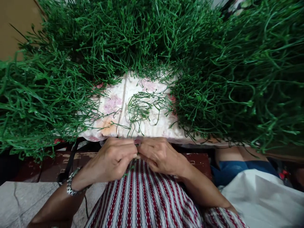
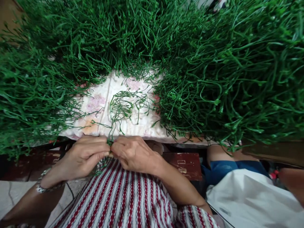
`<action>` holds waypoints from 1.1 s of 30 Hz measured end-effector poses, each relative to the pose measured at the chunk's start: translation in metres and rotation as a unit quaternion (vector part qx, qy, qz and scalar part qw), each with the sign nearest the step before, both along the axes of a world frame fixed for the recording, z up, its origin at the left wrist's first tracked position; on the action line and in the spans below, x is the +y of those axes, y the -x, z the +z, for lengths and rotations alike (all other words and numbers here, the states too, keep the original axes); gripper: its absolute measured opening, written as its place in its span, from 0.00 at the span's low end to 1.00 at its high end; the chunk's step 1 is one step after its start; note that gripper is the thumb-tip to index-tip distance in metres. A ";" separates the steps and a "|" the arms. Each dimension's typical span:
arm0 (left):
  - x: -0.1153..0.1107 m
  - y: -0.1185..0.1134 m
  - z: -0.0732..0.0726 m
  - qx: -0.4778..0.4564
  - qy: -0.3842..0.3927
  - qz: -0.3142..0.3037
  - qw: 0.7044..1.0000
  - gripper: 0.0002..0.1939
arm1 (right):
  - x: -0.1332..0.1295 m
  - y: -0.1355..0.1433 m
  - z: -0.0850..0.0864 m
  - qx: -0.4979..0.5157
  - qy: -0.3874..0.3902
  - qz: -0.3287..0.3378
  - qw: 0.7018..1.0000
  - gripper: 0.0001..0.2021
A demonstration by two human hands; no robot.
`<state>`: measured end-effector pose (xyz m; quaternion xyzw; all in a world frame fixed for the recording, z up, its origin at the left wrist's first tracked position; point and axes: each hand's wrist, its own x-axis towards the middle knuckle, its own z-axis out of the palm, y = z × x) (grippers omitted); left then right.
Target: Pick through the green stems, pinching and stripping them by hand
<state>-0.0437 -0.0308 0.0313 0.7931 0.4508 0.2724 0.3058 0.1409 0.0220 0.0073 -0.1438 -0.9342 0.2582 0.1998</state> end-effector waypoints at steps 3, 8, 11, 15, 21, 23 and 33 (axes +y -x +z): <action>-0.003 0.011 0.006 0.035 0.004 -0.109 0.993 0.15 | 0.000 -0.013 0.011 -0.051 -0.004 0.082 0.995 0.10; -0.004 0.027 0.017 -0.073 0.083 -0.058 0.992 0.11 | 0.011 -0.039 0.028 -0.007 0.046 0.062 0.997 0.12; 0.003 0.016 0.016 -0.114 0.170 0.027 0.978 0.09 | 0.017 -0.034 0.027 0.070 0.015 -0.026 0.997 0.07; 0.013 -0.002 0.004 -0.225 0.226 0.100 0.942 0.07 | 0.012 -0.008 0.013 0.193 0.126 -0.138 0.963 0.07; 0.007 -0.010 -0.014 -0.294 0.191 0.209 0.913 0.05 | -0.001 0.012 -0.006 0.143 0.242 -0.160 0.946 0.14; 0.003 -0.012 -0.015 -0.278 0.166 0.241 0.915 0.05 | -0.004 0.013 -0.008 0.128 0.232 -0.136 0.955 0.15; 0.002 -0.010 -0.015 -0.291 0.168 0.160 0.928 0.04 | -0.007 0.007 -0.005 0.147 0.226 -0.087 0.959 0.09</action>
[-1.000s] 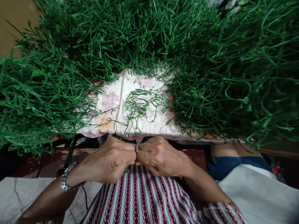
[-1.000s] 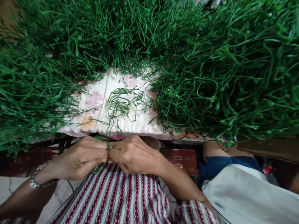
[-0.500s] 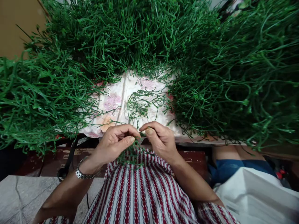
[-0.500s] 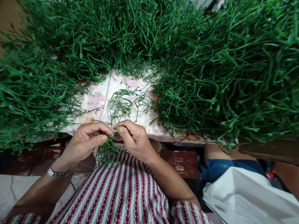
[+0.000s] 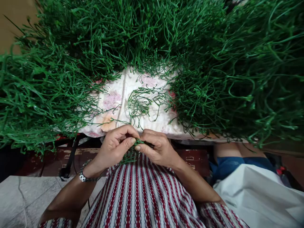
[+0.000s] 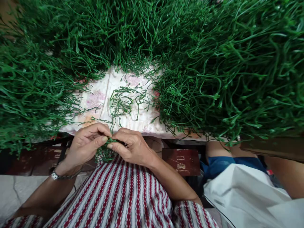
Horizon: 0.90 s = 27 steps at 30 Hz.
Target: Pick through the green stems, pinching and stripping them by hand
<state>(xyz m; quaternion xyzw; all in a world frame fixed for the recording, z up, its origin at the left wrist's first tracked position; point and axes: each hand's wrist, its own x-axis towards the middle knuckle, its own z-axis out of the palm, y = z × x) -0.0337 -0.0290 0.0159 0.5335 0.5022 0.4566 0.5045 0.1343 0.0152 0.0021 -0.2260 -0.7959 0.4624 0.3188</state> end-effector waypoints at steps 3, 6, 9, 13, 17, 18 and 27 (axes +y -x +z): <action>-0.001 0.001 0.004 0.080 -0.036 -0.029 0.996 0.04 | 0.000 -0.002 -0.001 -0.007 0.001 0.003 1.000 0.09; -0.004 0.000 0.006 0.154 -0.080 -0.037 0.984 0.04 | 0.001 -0.004 -0.003 -0.003 0.013 0.006 1.000 0.08; -0.007 -0.002 0.006 0.160 -0.047 -0.058 0.984 0.04 | 0.002 -0.006 -0.006 0.019 0.017 0.013 1.000 0.07; -0.005 0.000 0.010 0.144 0.049 -0.095 0.984 0.02 | 0.001 -0.009 -0.010 -0.020 -0.055 0.005 0.998 0.09; 0.000 0.006 0.013 0.212 0.067 -0.140 0.965 0.02 | -0.002 -0.011 -0.014 -0.081 -0.158 0.018 0.984 0.10; 0.001 0.008 0.012 0.232 0.065 -0.158 0.958 0.04 | -0.002 -0.011 -0.014 -0.095 -0.177 0.023 0.979 0.10; -0.003 0.005 0.010 0.133 0.018 -0.316 0.939 0.14 | -0.003 -0.013 -0.004 -0.056 -0.102 0.207 0.971 0.15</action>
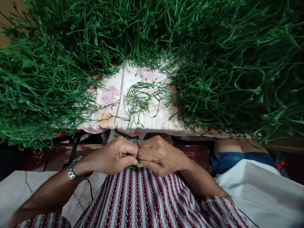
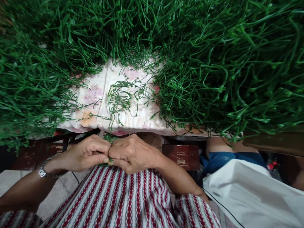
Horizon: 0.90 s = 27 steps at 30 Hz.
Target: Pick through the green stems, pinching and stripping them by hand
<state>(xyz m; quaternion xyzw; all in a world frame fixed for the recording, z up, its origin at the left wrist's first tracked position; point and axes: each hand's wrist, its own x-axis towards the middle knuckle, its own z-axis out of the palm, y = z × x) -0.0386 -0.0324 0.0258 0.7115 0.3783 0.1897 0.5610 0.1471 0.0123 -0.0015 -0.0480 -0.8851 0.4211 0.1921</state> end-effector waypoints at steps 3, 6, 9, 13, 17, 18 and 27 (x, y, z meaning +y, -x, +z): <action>-0.001 0.012 0.008 -0.041 0.020 -0.010 0.999 0.15 | 0.006 -0.007 0.002 0.021 0.073 0.073 0.994 0.19; 0.000 0.027 0.014 -0.064 0.040 0.072 0.995 0.15 | 0.015 -0.019 0.009 0.046 0.113 0.035 0.992 0.17; 0.006 0.030 0.012 -0.083 0.086 0.208 0.971 0.13 | 0.023 -0.023 0.018 0.085 0.101 -0.114 0.985 0.12; 0.017 0.011 0.005 -0.157 0.151 0.300 0.929 0.15 | 0.022 -0.001 0.017 0.108 0.118 -0.207 0.965 0.09; 0.022 -0.005 0.000 -0.179 0.140 0.364 0.903 0.13 | 0.012 0.021 0.001 0.095 0.183 -0.257 0.944 0.09; 0.022 -0.007 -0.002 -0.180 0.132 0.382 0.897 0.12 | 0.010 0.023 -0.002 0.094 0.195 -0.259 0.941 0.09; 0.023 -0.013 -0.010 -0.227 0.139 0.452 0.852 0.11 | 0.003 0.016 -0.009 0.089 0.181 -0.275 0.940 0.05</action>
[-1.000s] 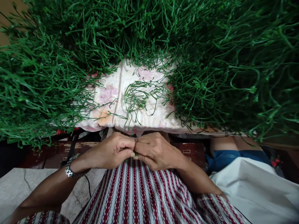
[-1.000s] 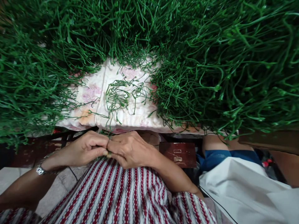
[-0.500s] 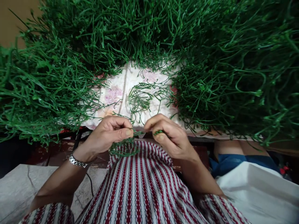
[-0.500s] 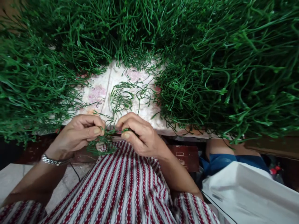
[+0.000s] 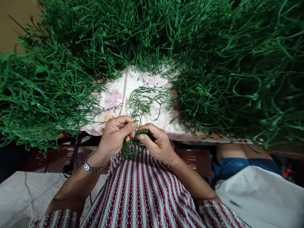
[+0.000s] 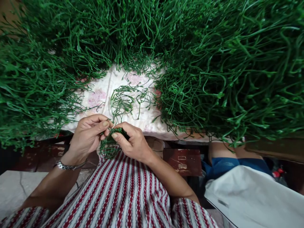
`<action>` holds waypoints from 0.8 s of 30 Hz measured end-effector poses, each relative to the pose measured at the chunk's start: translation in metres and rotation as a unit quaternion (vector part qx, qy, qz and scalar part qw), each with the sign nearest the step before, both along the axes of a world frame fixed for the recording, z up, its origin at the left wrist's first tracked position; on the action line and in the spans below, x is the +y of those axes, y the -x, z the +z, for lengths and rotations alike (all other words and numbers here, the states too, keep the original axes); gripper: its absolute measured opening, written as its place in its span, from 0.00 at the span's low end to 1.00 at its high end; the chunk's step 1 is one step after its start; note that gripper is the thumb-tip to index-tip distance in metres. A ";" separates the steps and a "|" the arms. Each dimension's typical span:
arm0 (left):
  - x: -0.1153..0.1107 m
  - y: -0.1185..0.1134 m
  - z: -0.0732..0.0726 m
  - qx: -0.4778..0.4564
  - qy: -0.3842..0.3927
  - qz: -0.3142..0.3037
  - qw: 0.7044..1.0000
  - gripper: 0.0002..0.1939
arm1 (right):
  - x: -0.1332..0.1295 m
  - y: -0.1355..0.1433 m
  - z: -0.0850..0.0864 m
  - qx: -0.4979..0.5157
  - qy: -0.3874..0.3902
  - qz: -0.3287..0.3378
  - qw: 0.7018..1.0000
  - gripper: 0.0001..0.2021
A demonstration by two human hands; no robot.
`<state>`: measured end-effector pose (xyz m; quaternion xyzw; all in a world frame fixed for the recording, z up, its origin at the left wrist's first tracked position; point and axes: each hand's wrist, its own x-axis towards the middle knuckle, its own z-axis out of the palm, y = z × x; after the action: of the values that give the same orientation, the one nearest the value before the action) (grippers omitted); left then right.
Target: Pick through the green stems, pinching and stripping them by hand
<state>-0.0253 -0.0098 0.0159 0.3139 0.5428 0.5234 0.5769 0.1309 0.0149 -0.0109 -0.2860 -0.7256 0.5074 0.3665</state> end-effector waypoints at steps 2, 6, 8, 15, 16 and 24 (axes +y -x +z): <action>0.000 -0.001 -0.001 -0.016 -0.001 0.018 1.000 0.10 | -0.001 -0.001 -0.002 -0.005 -0.005 -0.011 1.000 0.04; -0.003 0.000 -0.003 -0.044 -0.020 0.006 0.999 0.06 | -0.001 -0.002 -0.004 -0.001 0.001 -0.025 1.000 0.04; -0.005 0.002 -0.004 -0.052 -0.029 -0.009 0.998 0.06 | -0.001 -0.002 -0.003 0.005 0.010 -0.026 1.000 0.04; -0.012 0.004 -0.013 0.020 -0.052 -0.038 0.998 0.03 | -0.002 -0.001 -0.003 0.012 0.048 -0.027 0.998 0.05; -0.013 0.003 -0.014 0.030 -0.054 -0.042 0.997 0.03 | -0.003 -0.001 -0.003 0.012 0.056 -0.030 0.998 0.05; -0.015 0.003 -0.017 0.044 -0.086 -0.046 0.994 0.04 | -0.005 0.000 -0.005 0.060 0.158 -0.019 0.986 0.07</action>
<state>-0.0280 -0.0243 -0.0007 0.4105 0.5054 0.5266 0.5466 0.1313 0.0101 -0.0158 -0.3230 -0.6077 0.6245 0.3693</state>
